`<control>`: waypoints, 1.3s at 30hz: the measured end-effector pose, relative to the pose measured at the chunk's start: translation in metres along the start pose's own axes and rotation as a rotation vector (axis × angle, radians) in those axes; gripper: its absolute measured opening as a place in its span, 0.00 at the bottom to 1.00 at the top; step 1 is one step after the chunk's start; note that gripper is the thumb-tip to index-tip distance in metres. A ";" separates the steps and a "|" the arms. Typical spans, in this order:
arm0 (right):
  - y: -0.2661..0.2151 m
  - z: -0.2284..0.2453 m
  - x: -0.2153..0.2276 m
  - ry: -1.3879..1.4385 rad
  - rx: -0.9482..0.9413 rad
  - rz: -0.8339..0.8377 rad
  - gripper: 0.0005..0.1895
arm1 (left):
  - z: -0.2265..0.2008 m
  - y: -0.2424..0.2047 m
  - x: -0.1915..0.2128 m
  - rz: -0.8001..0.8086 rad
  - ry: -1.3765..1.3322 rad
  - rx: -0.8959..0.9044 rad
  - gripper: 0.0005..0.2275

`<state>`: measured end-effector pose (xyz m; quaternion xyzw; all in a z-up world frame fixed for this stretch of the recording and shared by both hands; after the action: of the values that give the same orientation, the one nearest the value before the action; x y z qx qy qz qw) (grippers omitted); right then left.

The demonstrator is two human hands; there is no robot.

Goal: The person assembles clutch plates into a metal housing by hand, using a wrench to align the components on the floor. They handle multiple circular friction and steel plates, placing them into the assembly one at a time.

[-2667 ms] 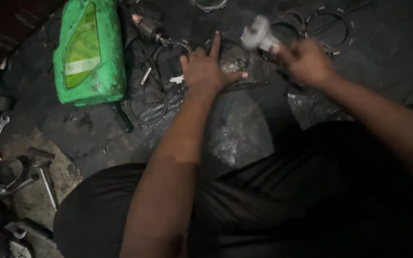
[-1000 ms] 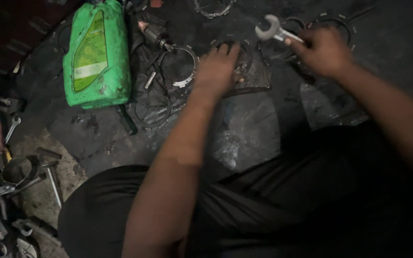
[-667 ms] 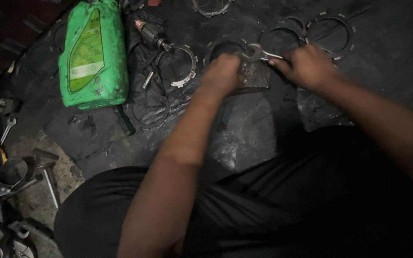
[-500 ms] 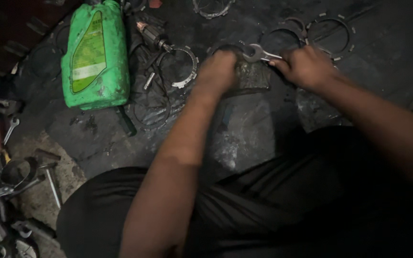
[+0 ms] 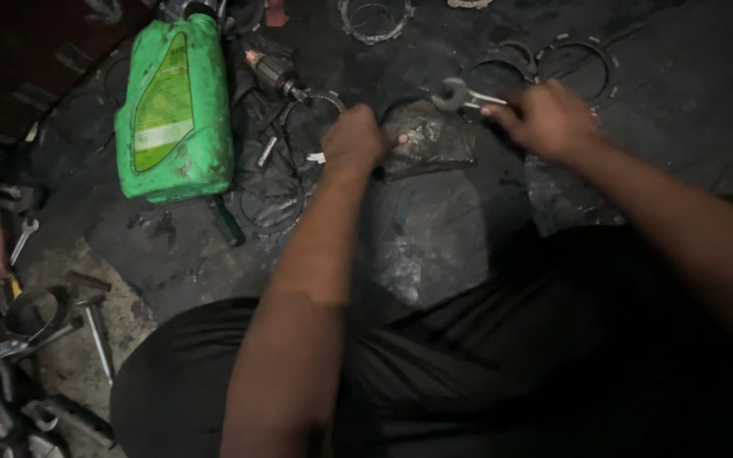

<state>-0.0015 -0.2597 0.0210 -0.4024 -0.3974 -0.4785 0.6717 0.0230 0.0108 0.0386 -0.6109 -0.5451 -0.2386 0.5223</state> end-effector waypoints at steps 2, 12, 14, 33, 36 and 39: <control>-0.002 -0.008 -0.001 0.162 0.007 -0.095 0.27 | 0.003 0.007 -0.005 0.000 0.001 -0.010 0.30; 0.001 -0.003 -0.028 0.045 0.041 0.151 0.26 | 0.007 0.026 -0.023 0.004 -0.005 0.043 0.42; 0.001 -0.001 -0.026 0.108 0.069 0.126 0.25 | 0.004 0.019 -0.019 -0.100 -0.024 -0.089 0.49; -0.009 0.005 -0.023 -0.184 0.125 -0.034 0.26 | -0.006 0.002 -0.052 -0.100 0.187 -0.135 0.60; -0.007 0.009 -0.020 -0.139 0.071 0.044 0.25 | -0.004 0.003 -0.045 -0.124 0.238 -0.205 0.62; -0.007 0.004 -0.022 -0.063 0.059 0.032 0.25 | -0.006 0.001 -0.041 -0.123 0.255 -0.230 0.64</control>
<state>-0.0140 -0.2502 0.0039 -0.4037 -0.4256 -0.4431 0.6779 0.0137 -0.0113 0.0052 -0.5970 -0.4798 -0.4064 0.4982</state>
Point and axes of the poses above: each hand's wrist, its own y-axis towards the middle knuckle, its own x-axis out of the back of the hand, z = x × y, the point moved 4 cm from there along y, towards the middle knuckle, and after that the axes turned 11 degrees about x, right-handed, at the moved point
